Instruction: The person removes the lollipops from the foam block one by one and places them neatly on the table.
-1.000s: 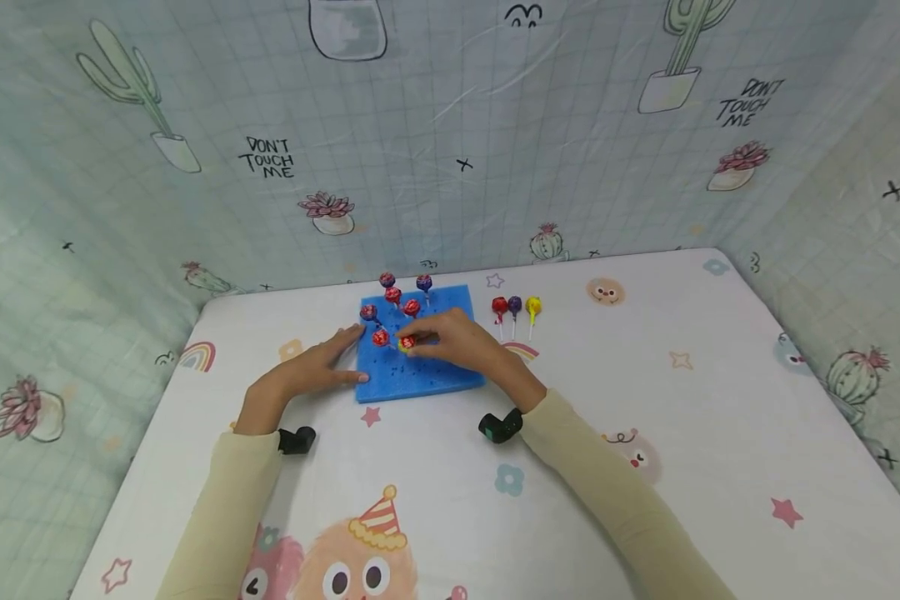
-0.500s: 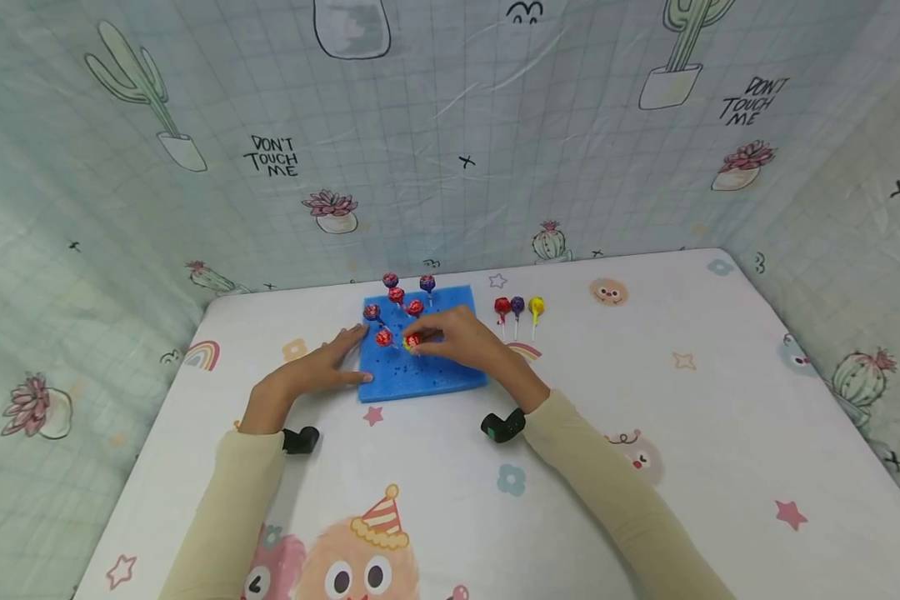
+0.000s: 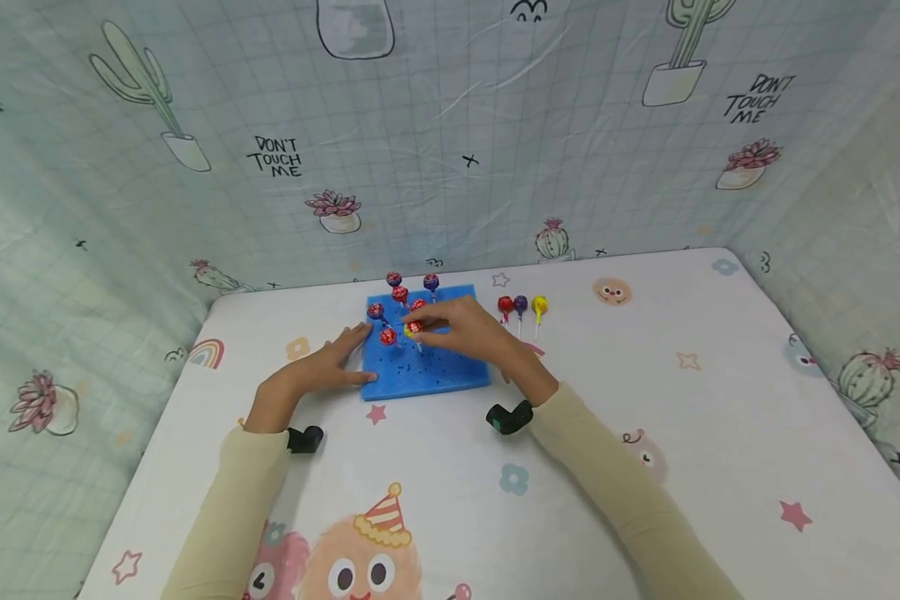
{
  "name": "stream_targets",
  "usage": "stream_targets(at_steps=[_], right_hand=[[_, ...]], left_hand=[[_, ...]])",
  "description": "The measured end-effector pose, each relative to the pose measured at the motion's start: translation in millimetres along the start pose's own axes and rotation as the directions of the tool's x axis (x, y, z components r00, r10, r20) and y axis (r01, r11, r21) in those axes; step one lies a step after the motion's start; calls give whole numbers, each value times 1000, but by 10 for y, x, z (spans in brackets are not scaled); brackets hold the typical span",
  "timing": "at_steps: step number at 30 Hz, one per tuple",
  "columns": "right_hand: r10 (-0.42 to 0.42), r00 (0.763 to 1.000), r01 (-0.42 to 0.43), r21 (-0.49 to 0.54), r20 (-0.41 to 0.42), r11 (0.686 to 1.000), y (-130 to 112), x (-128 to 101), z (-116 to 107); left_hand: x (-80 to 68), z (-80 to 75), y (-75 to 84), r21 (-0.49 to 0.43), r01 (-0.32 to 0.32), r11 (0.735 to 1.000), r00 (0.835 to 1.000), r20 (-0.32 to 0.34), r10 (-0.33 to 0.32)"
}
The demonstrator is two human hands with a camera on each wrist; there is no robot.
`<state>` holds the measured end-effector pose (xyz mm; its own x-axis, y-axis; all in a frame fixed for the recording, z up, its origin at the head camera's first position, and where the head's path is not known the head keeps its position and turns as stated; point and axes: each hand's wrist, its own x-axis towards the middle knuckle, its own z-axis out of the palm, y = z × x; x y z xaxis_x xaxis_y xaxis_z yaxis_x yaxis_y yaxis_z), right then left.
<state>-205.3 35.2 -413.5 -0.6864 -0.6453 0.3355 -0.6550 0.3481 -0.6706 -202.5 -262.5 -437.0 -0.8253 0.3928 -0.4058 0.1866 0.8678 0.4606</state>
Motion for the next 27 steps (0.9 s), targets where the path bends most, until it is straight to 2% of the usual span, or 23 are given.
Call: stream_targets(at_steps=[6,13,22,27], right_hand=[[21,1000,-21,-12,-9,1000,-2,-12,-86],[69,998,-69,-32,4,997,-3,-48,-182],[61,998,-60,-89,3,994,12,-73,-278],[44,999,-43,-63,8,997,70,-111,-286]], left_hand=[[3,-7,6,-1,-13,1000,1000,-4,13],[4,-26,25,-9,2,1000,1000,10,-2],[9,-65,36,-11,10,1000,1000,20,-10],[20,-57,13,-14,8,1000,1000,29,-8]])
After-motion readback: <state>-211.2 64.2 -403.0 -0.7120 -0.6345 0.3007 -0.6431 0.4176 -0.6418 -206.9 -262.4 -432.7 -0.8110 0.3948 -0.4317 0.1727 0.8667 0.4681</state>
